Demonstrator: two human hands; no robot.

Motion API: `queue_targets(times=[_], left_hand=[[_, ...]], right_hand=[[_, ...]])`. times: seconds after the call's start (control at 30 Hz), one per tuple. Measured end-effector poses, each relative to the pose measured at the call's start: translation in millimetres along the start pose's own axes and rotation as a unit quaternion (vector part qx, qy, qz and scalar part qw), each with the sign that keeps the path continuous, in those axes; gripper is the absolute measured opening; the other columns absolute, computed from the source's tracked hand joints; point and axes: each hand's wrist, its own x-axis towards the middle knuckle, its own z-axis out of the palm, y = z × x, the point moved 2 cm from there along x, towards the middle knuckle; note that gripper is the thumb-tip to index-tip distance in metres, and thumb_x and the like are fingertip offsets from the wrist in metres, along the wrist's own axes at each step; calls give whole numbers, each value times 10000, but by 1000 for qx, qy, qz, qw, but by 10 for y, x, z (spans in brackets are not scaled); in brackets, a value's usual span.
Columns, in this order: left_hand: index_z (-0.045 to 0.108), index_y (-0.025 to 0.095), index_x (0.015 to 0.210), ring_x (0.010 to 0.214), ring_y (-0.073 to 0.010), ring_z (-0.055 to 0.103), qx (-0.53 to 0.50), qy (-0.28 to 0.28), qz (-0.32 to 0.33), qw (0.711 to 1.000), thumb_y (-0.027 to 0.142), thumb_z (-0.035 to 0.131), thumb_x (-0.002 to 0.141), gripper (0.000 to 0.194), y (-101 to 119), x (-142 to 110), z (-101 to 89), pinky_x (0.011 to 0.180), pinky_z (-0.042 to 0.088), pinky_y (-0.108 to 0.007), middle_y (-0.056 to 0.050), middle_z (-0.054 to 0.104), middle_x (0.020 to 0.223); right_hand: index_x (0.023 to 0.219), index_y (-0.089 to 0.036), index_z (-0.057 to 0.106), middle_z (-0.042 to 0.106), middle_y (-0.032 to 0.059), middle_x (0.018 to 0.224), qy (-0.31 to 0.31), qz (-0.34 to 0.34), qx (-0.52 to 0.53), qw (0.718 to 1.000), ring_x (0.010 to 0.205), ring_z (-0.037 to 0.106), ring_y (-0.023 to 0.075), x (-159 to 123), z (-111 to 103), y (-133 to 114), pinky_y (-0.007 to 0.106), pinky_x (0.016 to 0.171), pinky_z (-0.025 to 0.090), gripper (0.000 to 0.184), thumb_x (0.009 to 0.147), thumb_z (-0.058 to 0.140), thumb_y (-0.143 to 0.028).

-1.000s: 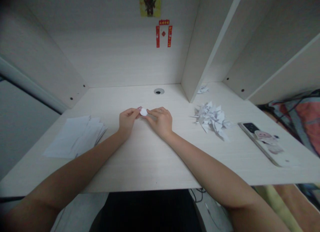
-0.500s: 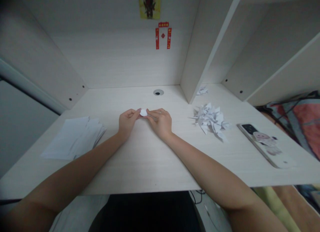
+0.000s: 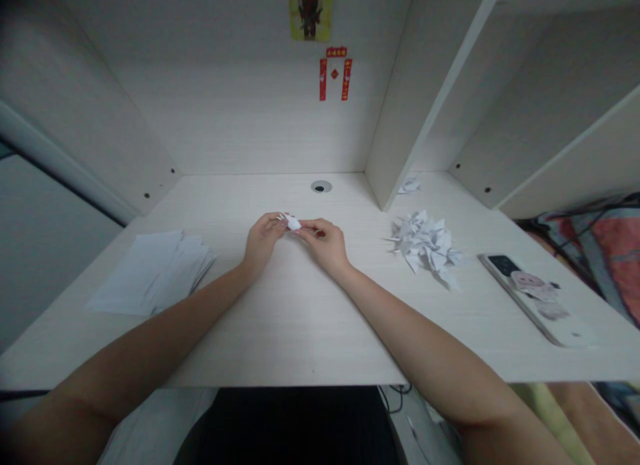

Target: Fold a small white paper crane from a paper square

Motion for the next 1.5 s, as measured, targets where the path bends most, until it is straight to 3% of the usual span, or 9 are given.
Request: queue_targets(times=[0.1,0.2,0.97,1.23,1.5], left_hand=[[625,178,1052,933,-180,641,-25,-52,-7,998,355,725,692,414,-12,5,16,857,471,-306,-68,708,1001],[659,165,953,948,-195,640,-19,-72,-5,997,358,705,710,313,-7,5,17,889,462,-322,-71,711,1007],[648,162,807,759,-149,655,1,-3,-10,1000,336,755,649,259,23,-20,24,804,505,-302,-26,697,799],[667,164,941,818,-161,655,1,-96,-32,995,365,761,655,361,-1,-41,52,814,491,-298,-40,711,905],[697,149,825,809,-190,672,4,-68,-45,997,375,788,610,325,-41,-30,29,835,499,-349,-62,726,872]], right_hand=[[862,-207,745,738,53,878,-5,47,61,997,706,621,166,9,9,24,307,688,471,268,679,733,-403],[848,-201,745,742,52,865,-10,60,95,994,696,624,161,4,14,17,301,685,473,277,646,759,-390],[817,-192,745,740,46,819,19,61,79,995,691,613,156,-10,9,-33,278,644,431,266,709,690,-428],[800,-192,734,738,50,864,15,58,95,994,713,617,157,-18,12,-24,281,659,448,269,702,688,-438],[787,-207,731,723,23,781,-1,91,136,986,677,598,144,-16,27,-40,287,666,457,260,641,737,-422]])
